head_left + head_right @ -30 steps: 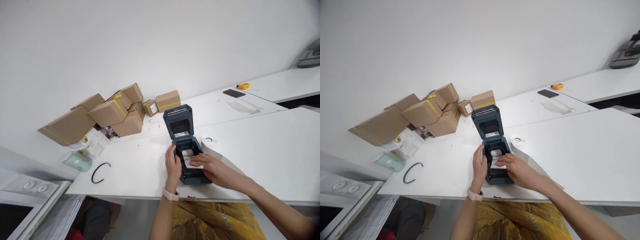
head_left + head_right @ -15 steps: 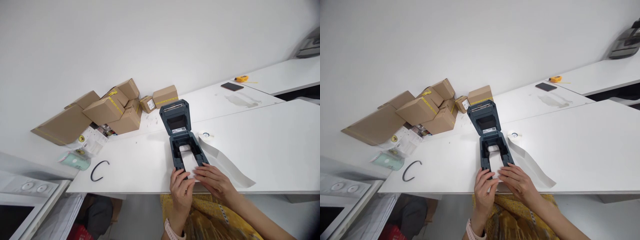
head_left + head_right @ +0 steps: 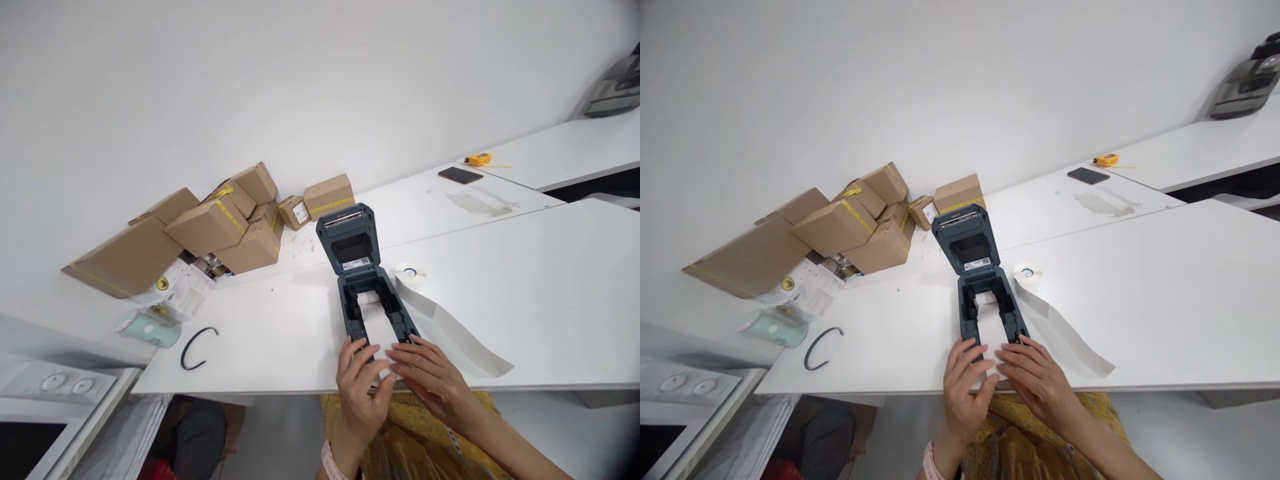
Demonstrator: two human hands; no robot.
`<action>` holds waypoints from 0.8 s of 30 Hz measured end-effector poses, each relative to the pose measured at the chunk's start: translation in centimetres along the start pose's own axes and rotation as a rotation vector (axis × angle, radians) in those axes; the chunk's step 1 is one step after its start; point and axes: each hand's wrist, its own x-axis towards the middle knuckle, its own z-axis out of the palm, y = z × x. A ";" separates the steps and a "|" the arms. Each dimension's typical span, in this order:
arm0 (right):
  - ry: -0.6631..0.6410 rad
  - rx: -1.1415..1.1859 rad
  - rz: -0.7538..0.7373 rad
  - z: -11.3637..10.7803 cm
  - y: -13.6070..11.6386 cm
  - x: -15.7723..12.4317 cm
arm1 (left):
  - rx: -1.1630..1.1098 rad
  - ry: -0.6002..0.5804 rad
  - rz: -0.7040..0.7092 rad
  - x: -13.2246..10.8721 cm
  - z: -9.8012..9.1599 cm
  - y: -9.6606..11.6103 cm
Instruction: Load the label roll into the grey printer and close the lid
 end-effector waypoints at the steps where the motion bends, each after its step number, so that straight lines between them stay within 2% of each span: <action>1: -0.005 -0.003 0.005 0.0 -0.1 0.0 | -0.008 0.003 0.034 1.6 -0.8 -0.2; 3: -0.010 -0.007 0.017 0.0 -0.2 0.0 | 0.024 0.095 0.140 6.0 -2.4 -0.8; 5: -0.010 -0.012 0.025 0.0 -0.4 0.0 | 0.099 0.155 0.159 11.4 -3.5 -1.8; 7: -0.005 -0.021 0.028 -0.1 -0.6 0.0 | 0.163 0.175 0.155 17.2 -3.6 -3.2; 10: -0.009 -0.043 0.026 -0.3 -1.0 0.2 | 0.206 0.071 0.106 24.6 -2.0 -5.6; 12: -0.009 -0.062 0.009 -0.4 -1.1 0.3 | 0.197 -0.030 0.004 27.6 -0.7 -6.9; 13: -0.002 -0.070 -0.008 -0.4 -1.1 0.3 | 0.191 -0.075 -0.043 28.4 -0.2 -7.2; 15: 0.015 -0.090 -0.045 -0.4 -1.1 0.2 | 0.181 -0.103 -0.071 28.2 -0.1 -7.2; 17: 0.031 -0.114 -0.074 -0.4 -1.0 -0.1 | 0.164 -0.049 -0.015 26.1 -0.9 -6.2; 21: 0.058 -0.153 -0.090 -0.1 -0.8 -1.0 | 0.075 0.070 0.156 17.6 -2.5 -3.3; 24: 0.066 -0.154 -0.085 0.4 -0.4 -1.8 | 0.084 0.129 0.274 10.7 -1.9 -2.2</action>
